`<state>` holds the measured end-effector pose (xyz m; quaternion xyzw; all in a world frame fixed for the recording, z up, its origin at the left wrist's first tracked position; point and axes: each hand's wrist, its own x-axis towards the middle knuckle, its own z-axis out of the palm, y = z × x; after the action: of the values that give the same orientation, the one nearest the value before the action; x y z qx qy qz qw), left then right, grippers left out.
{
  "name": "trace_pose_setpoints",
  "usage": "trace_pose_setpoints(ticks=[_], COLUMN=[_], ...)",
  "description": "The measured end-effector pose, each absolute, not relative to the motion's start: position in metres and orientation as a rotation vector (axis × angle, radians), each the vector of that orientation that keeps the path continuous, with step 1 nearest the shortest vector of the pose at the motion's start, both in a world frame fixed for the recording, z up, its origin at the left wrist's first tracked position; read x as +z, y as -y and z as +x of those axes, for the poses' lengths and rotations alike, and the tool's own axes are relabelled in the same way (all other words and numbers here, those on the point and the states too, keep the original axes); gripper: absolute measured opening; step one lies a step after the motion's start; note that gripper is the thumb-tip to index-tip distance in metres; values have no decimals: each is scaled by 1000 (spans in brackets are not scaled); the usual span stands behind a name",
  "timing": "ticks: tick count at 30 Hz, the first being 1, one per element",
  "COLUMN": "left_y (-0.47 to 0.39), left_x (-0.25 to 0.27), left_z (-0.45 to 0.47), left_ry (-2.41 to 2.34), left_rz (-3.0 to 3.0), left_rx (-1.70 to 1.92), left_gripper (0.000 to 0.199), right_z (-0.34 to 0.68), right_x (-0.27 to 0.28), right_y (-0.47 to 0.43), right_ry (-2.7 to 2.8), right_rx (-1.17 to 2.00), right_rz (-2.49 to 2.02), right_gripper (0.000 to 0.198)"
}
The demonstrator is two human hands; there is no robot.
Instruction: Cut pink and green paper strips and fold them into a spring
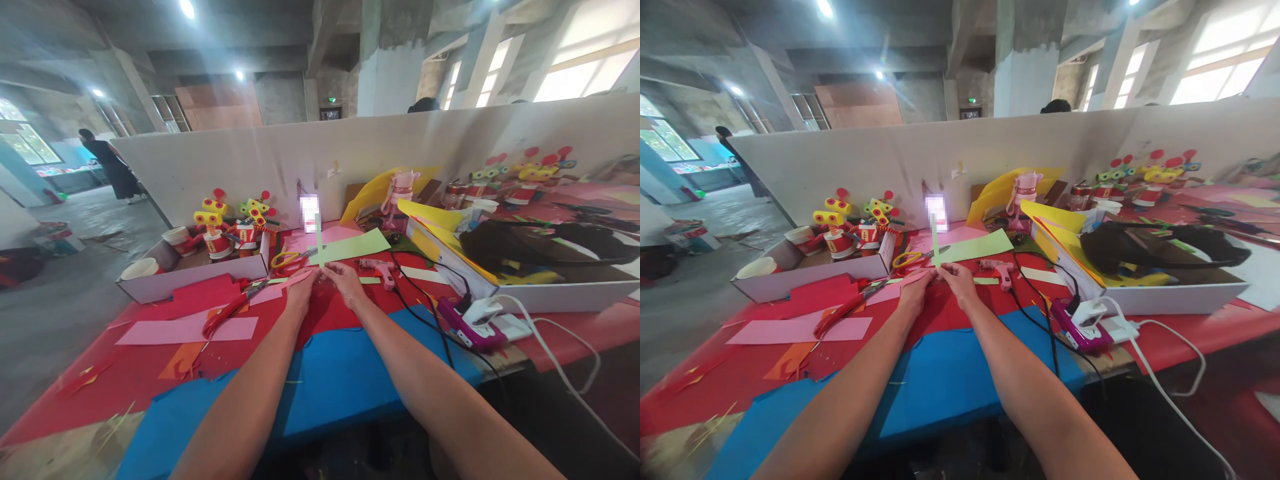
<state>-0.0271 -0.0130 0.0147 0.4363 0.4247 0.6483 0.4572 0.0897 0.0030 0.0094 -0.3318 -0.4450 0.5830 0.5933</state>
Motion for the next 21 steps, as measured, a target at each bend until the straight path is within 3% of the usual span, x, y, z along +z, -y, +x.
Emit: trace_pose_setpoints(ticks=[8,21], left_y=[12,15], left_x=[14,16], left_z=[-28,-28], left_ry=[-970,-1049], left_rz=[1029,990], left_rx=[1532,1595], left_gripper=[24,29], right_z=[90,91], right_x=[6,9], right_y=[-6,-7], right_ry=[1088,1088], right_rx=[1214,1182], right_rz=[-829,-877], right_gripper=[24,27])
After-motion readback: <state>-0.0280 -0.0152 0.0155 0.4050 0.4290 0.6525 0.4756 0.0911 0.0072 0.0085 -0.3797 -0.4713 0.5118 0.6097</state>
